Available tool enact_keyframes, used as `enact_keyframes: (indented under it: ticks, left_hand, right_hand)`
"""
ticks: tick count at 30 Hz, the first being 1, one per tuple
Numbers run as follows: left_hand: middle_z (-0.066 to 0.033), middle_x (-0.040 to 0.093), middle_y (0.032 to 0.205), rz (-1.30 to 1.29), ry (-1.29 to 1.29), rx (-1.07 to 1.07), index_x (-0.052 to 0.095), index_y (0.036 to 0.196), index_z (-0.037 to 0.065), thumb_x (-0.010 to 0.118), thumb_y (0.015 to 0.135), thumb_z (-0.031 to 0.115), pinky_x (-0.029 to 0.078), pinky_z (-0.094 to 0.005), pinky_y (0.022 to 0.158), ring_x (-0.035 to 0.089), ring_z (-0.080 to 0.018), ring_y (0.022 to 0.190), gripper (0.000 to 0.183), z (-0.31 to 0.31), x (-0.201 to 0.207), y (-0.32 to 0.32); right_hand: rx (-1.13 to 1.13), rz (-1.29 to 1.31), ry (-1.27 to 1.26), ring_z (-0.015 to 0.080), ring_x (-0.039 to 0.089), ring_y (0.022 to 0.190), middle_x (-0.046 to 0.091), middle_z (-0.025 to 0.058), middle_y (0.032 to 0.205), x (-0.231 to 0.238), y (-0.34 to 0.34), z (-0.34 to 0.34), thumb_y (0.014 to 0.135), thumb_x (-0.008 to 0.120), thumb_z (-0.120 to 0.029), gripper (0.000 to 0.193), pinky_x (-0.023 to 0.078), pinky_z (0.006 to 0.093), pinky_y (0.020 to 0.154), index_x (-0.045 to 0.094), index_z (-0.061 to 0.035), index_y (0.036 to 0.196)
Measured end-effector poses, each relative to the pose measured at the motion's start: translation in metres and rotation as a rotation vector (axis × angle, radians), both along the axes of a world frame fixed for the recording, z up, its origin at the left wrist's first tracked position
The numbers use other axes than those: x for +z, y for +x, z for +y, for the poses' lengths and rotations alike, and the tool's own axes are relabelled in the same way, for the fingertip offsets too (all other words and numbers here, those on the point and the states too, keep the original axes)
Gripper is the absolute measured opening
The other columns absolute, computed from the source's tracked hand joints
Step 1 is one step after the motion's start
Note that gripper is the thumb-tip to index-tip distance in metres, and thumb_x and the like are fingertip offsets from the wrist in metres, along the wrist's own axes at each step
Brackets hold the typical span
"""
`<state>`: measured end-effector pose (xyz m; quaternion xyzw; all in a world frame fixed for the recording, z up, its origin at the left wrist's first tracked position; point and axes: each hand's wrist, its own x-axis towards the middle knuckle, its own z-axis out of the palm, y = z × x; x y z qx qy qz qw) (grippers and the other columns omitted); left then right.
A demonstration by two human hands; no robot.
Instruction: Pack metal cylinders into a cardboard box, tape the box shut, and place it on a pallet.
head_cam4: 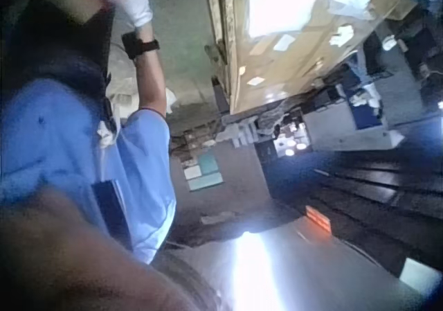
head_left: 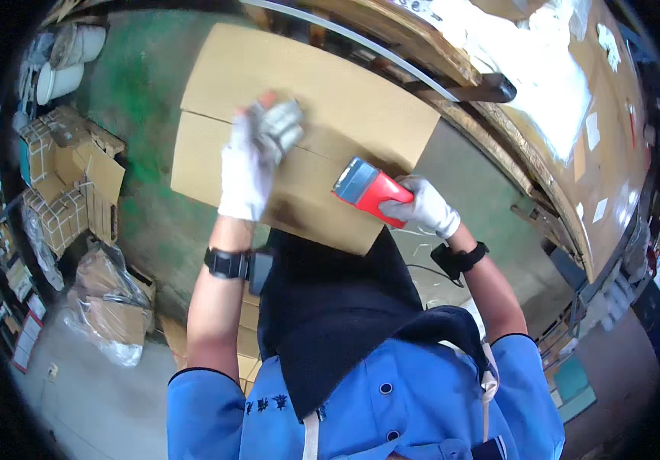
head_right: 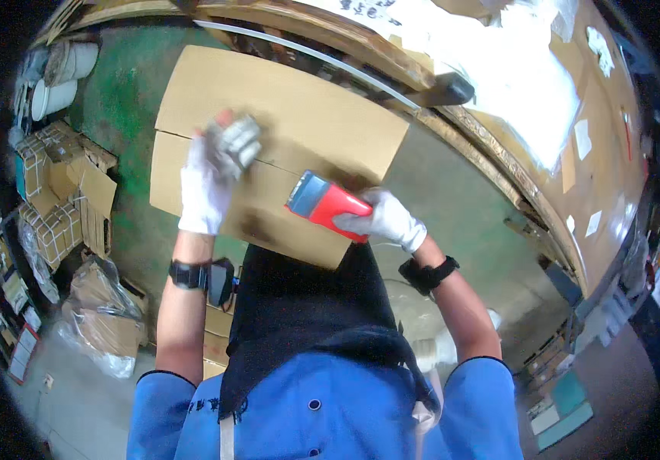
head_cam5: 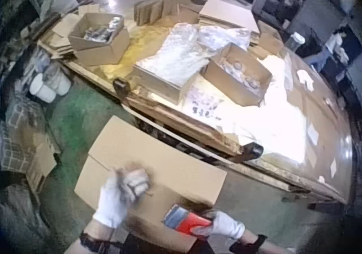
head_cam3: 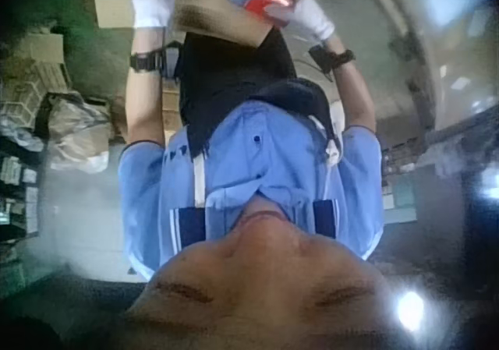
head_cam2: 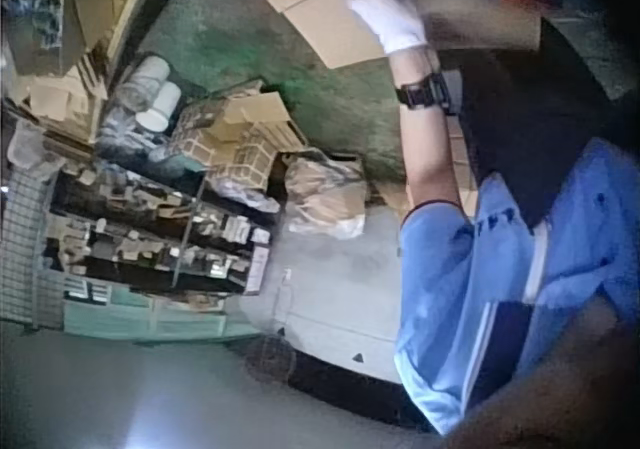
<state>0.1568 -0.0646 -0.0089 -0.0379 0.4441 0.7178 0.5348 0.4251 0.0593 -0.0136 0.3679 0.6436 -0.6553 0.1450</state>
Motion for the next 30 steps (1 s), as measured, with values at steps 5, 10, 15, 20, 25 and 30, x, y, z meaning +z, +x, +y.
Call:
enact_keyframes:
  ticks: [5, 10, 15, 20, 25, 30]
  left_hand:
    - [-0.0099, 0.061, 0.112, 0.181, -0.179, -0.527, 0.056, 0.115, 0.004, 0.052, 0.093, 0.016, 0.049, -0.0354, 0.087, 0.058, -0.0204, 0.102, 0.025, -0.044, -0.050, 0.047]
    - [-0.0047, 0.063, 0.097, 0.594, -0.193, -0.529, 0.061, 0.098, 0.006, 0.054, 0.085, 0.001, 0.050, -0.0292, 0.072, 0.060, -0.0154, 0.086, 0.016, -0.022, -0.028, 0.034]
    - [-0.0037, 0.063, 0.080, 0.575, -0.501, 0.082, 0.065, 0.085, 0.002, 0.058, 0.084, 0.010, 0.044, -0.0277, 0.069, 0.054, -0.0124, 0.074, 0.010, -0.042, -0.034, -0.099]
    - [-0.0040, 0.064, 0.077, 0.848, -0.731, 0.067, 0.065, 0.087, 0.004, 0.060, 0.086, 0.015, 0.046, -0.0267, 0.065, 0.057, -0.0122, 0.068, 0.012, -0.070, -0.085, -0.218]
    - [-0.0198, 0.065, 0.105, 0.892, -0.826, -0.520, 0.064, 0.109, 0.005, 0.064, 0.080, 0.040, 0.045, -0.0390, 0.091, 0.059, -0.0322, 0.107, 0.045, -0.081, -0.145, -0.224]
    - [-0.0185, 0.057, 0.123, 1.083, -0.878, -0.332, 0.054, 0.125, 0.000, 0.061, 0.085, 0.040, 0.040, -0.0315, 0.097, 0.052, -0.0290, 0.117, 0.057, -0.076, -0.119, -0.215]
  right_hand:
    - [0.067, -0.115, 0.062, 0.0136, 0.060, 0.059, 0.064, 0.0087, 0.065, 0.011, -0.025, -0.004, 0.071, 0.077, -0.042, 0.044, 0.048, 0.0302, 0.058, 0.066, -0.0001, 0.077]
    - [0.045, -0.193, 0.056, 0.0100, 0.059, 0.059, 0.064, 0.0047, 0.064, 0.033, -0.049, -0.009, 0.074, 0.074, -0.031, 0.034, 0.048, 0.0272, 0.057, 0.064, 0.0010, 0.076]
    - [0.157, -0.077, 0.160, 0.0154, 0.062, 0.062, 0.065, 0.0088, 0.067, 0.039, -0.125, -0.013, 0.074, 0.071, -0.049, 0.047, 0.049, 0.0301, 0.062, 0.067, -0.0028, 0.082]
    - [0.378, -0.196, 0.079, 0.0195, 0.063, 0.063, 0.064, 0.0113, 0.066, 0.034, -0.265, -0.028, 0.075, 0.059, -0.064, 0.063, 0.049, 0.0320, 0.062, 0.067, -0.0025, 0.079]
    - [0.271, -0.048, 0.283, 0.0245, 0.063, 0.060, 0.063, 0.0133, 0.060, 0.024, -0.281, -0.052, 0.077, 0.055, -0.059, 0.059, 0.050, 0.0323, 0.066, 0.065, -0.0019, 0.066]
    - [0.317, -0.133, 0.237, 0.0254, 0.063, 0.061, 0.064, 0.0139, 0.062, 0.040, -0.283, -0.043, 0.077, 0.054, -0.059, 0.058, 0.050, 0.0339, 0.067, 0.066, -0.0031, 0.069]
